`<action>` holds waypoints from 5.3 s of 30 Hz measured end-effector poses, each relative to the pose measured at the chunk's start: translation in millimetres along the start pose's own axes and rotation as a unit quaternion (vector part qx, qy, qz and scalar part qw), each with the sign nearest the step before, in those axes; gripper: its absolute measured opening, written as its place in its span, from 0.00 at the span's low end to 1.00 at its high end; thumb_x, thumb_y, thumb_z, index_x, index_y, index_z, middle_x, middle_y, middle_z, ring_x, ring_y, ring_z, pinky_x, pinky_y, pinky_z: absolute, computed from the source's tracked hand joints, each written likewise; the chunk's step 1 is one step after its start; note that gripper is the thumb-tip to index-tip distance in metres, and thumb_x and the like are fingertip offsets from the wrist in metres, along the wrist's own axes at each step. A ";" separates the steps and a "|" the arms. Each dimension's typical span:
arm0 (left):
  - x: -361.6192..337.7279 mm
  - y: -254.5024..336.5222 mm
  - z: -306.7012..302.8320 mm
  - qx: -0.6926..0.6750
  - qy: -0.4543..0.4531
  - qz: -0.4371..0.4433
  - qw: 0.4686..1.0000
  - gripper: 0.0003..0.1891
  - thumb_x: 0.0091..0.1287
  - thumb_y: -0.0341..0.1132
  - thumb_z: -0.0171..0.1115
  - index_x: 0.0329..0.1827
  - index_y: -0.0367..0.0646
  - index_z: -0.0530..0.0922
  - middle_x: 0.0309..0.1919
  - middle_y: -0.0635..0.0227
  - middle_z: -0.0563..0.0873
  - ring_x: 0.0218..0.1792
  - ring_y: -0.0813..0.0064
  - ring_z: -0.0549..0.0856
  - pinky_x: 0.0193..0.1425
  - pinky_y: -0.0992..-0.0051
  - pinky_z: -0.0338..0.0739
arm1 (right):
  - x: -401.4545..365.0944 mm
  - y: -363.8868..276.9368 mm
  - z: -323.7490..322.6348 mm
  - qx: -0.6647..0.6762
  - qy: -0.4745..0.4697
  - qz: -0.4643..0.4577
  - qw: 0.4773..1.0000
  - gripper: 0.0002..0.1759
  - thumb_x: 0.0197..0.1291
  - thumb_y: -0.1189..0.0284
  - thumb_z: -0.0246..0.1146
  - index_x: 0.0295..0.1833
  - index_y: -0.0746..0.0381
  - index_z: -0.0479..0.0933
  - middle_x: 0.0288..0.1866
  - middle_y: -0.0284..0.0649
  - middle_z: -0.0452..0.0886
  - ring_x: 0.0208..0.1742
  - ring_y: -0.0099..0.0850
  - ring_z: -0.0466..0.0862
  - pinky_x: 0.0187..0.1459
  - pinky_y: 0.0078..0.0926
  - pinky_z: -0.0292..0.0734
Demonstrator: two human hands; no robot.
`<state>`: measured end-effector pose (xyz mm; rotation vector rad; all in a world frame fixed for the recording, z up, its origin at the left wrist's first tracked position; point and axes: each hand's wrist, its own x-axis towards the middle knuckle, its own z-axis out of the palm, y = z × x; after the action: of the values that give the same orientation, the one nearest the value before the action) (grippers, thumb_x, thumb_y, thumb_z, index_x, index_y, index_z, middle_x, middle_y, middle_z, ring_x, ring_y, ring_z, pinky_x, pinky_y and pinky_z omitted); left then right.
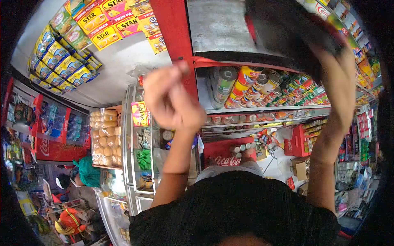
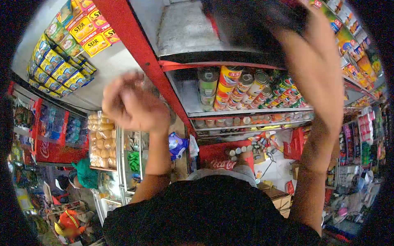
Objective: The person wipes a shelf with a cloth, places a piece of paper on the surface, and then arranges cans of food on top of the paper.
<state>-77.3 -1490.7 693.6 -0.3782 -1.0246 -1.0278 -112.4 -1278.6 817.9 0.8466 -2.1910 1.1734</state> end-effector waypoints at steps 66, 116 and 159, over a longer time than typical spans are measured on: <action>13.5 -40.4 28.2 0.300 -0.132 0.216 0.920 0.22 0.47 0.12 0.56 0.44 0.43 0.79 0.37 0.64 0.80 0.36 0.67 0.77 0.39 0.71 0.70 | 108.6 2.1 26.0 -0.162 -0.438 -0.164 0.869 0.17 0.31 0.85 0.48 0.32 0.74 0.76 0.31 0.51 0.77 0.37 0.41 0.78 0.42 0.32 0.70; -455.2 23.6 -78.3 -0.024 -0.057 -0.996 0.072 0.28 0.62 0.55 0.50 0.59 0.45 0.68 0.48 0.55 0.77 0.51 0.47 0.75 0.58 0.45 0.65 | -438.1 254.0 112.2 -0.132 -0.495 0.405 0.757 0.36 0.50 0.77 0.56 0.68 0.54 0.57 0.58 0.55 0.67 0.54 0.49 0.75 0.46 0.45 0.76; -218.2 9.5 3.4 -0.163 -0.545 -0.602 0.560 0.13 0.65 0.33 0.55 0.50 0.39 0.76 0.34 0.65 0.83 0.27 0.80 0.80 0.29 0.80 0.74 | -139.9 101.2 -33.4 -0.101 -0.304 0.155 0.935 0.28 0.35 0.85 0.48 0.49 0.67 0.76 0.45 0.56 0.78 0.49 0.49 0.78 0.55 0.35 0.70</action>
<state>-99.4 -1369.3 513.4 -0.6611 -2.3974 -2.3891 -86.4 -1166.7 684.7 0.8771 -2.9825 0.8630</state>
